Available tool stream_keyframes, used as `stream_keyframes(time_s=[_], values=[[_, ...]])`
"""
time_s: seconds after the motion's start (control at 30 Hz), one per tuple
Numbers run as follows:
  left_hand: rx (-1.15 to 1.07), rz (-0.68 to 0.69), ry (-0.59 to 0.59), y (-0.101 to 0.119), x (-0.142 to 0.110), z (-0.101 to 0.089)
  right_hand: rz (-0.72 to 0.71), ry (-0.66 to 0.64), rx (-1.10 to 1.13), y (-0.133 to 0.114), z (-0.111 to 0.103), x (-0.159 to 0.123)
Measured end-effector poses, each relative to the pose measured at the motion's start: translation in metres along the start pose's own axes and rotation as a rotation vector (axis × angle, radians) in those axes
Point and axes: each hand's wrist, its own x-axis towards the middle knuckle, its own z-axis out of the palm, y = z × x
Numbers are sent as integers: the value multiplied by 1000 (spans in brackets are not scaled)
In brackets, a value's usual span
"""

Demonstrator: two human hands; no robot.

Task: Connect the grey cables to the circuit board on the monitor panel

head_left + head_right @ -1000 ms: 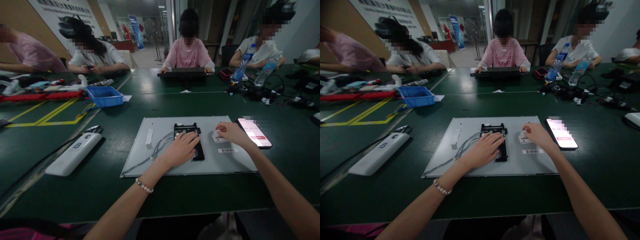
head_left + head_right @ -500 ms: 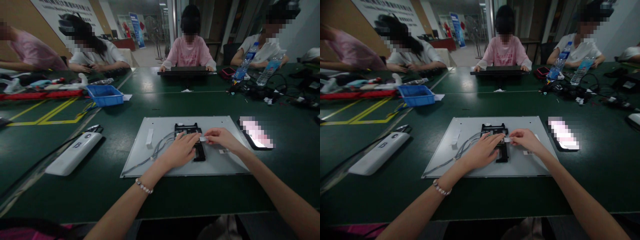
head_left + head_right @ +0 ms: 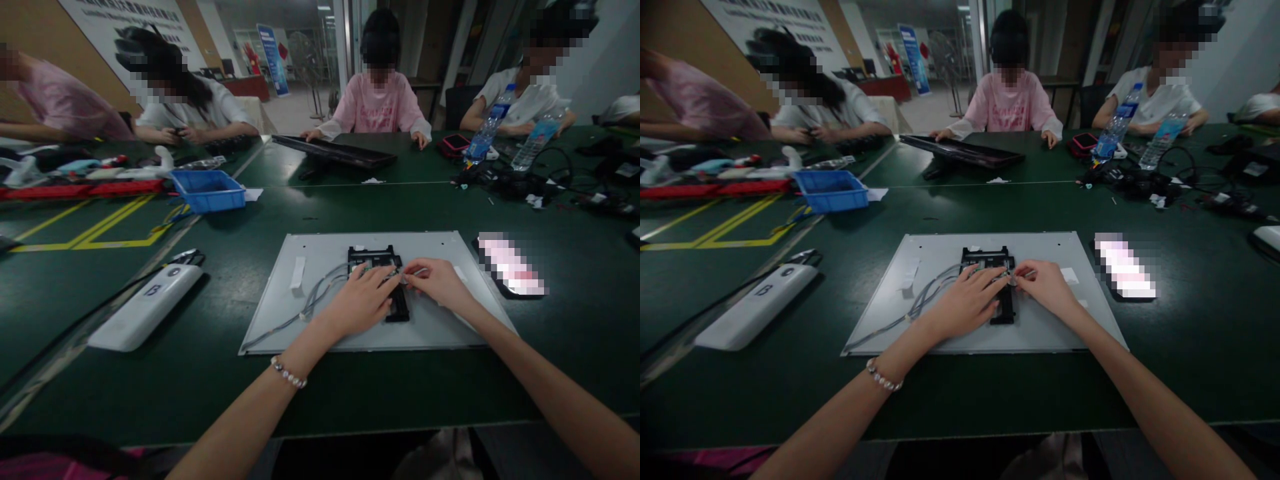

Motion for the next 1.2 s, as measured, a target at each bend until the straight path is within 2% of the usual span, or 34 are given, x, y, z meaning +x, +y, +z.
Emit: stream_keyframes(time_s=[0.37, 0.5, 0.73, 0.9, 1.03, 1.2], values=[[21, 2, -2, 0, 0, 2, -138, 87, -291, -10, 0, -3], [10, -9, 1, 1, 1, 2, -183, 132, -334, -12, -1, -3], [-31, -24, 40, 1, 1, -1, -180, 16, -282, -11, -3, -4], [-31, -47, 79, -4, 2, -8, -212, 50, -319, -12, -4, -4], [-22, -161, 176, -34, -4, -23, -227, 107, -319, -13, -6, -4], [-135, -428, 304, -103, -32, -34, -251, 137, -319, -16, -4, -7]])
